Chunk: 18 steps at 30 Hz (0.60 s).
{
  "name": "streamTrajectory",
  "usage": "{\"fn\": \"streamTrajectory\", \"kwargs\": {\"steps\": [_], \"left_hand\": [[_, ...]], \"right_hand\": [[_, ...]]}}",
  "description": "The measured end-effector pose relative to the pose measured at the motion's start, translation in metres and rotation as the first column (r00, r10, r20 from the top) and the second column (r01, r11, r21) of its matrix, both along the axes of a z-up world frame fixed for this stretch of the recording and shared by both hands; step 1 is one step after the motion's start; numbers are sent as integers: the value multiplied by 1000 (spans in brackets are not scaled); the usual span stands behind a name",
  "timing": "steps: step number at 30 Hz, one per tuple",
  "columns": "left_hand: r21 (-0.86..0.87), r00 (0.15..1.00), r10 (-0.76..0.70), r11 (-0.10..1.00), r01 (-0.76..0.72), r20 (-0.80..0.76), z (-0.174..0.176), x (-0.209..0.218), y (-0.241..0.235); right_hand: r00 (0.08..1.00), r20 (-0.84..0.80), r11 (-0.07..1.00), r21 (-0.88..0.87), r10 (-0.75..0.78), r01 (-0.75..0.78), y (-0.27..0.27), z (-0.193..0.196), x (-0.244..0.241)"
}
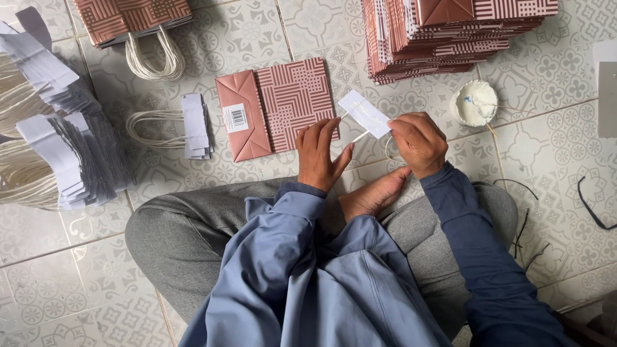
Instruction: The person sits on the floor and assembles paper bags by applying glue to white paper strips and attaching them to the handles of patterned paper bags. They press the glued areas to secure the strips and then place the finished bags into a stack.
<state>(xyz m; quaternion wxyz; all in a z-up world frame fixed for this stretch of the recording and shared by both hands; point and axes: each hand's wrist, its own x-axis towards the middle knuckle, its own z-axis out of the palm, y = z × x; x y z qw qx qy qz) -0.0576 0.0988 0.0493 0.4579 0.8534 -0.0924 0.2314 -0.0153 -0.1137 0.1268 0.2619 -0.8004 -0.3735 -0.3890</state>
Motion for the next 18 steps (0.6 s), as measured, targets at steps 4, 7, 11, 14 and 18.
{"fn": "streamTrajectory", "kwargs": {"steps": [4, 7, 11, 14, 18], "left_hand": [[-16, 1000, 2, 1000, -1, 17, 2, 0, -1], [-17, 1000, 2, 1000, -2, 23, 4, 1, 0], [-23, 999, 6, 1000, -5, 34, 8, 1, 2], [-45, 998, 34, 998, -32, 58, 6, 3, 5], [-150, 998, 24, 989, -15, 63, 18, 4, 11]], "right_hand": [[1000, -7, 1000, 21, -22, 22, -4, -4, 2], [999, -1, 999, 14, -42, 42, -11, -13, 2], [975, -164, 988, 14, -146, 151, -19, -20, -3], [708, -686, 887, 419, 168, 195, -7, -10, -16], [362, -691, 568, 721, 625, 396, 2, 1, -32]]}}
